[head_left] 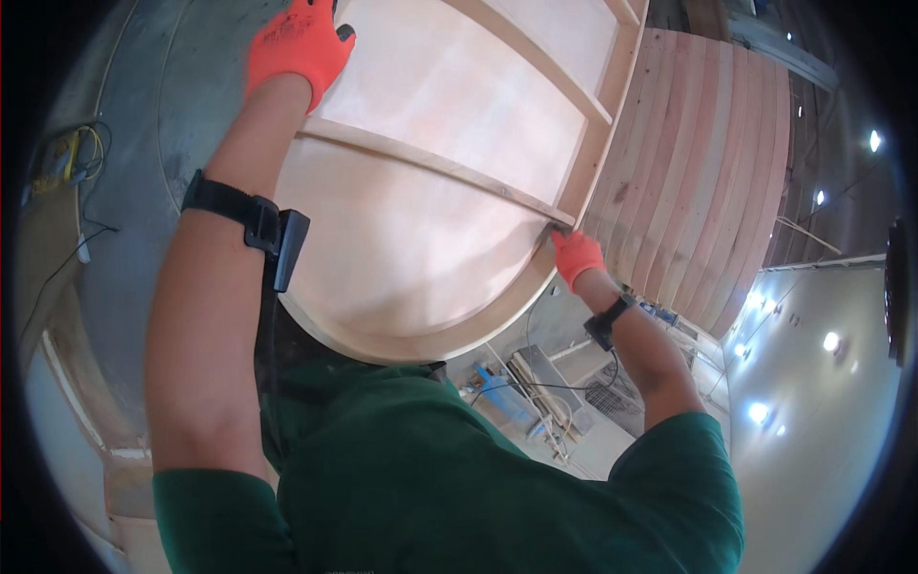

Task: Sanding the surfaces and edges of a large wooden frame structure using sandpaper and a power sander.

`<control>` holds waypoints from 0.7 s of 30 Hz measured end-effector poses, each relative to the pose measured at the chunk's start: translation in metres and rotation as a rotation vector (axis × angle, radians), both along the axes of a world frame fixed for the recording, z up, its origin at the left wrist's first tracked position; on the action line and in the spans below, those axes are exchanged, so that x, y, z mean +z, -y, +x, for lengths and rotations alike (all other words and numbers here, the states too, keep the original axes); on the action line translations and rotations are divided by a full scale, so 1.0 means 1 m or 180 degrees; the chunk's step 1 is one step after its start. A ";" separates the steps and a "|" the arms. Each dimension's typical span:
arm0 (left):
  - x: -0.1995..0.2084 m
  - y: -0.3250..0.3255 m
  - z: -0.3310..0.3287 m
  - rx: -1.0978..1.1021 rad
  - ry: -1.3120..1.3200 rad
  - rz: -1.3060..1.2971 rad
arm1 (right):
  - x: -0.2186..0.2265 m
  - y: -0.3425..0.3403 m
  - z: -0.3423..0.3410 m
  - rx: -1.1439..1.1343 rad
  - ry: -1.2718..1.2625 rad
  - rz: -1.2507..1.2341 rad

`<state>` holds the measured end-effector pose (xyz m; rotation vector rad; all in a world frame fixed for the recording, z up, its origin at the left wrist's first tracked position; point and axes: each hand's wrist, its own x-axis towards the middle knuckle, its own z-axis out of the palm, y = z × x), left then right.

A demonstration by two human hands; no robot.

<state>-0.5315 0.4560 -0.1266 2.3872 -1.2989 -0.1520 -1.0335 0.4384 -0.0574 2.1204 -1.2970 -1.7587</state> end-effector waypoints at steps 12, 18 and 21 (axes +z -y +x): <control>-0.017 -0.001 0.002 -0.0074 -0.0444 0.0338 | 0.018 0.005 0.016 0.0959 -0.0506 0.0149; 0.001 0.003 0.010 -0.0105 -0.0889 0.0341 | -0.021 0.001 -0.007 0.0314 0.0245 -0.0477; -0.008 0.005 0.010 -0.0084 -0.0743 0.0729 | -0.057 -0.004 -0.037 -0.0160 0.0283 -0.0644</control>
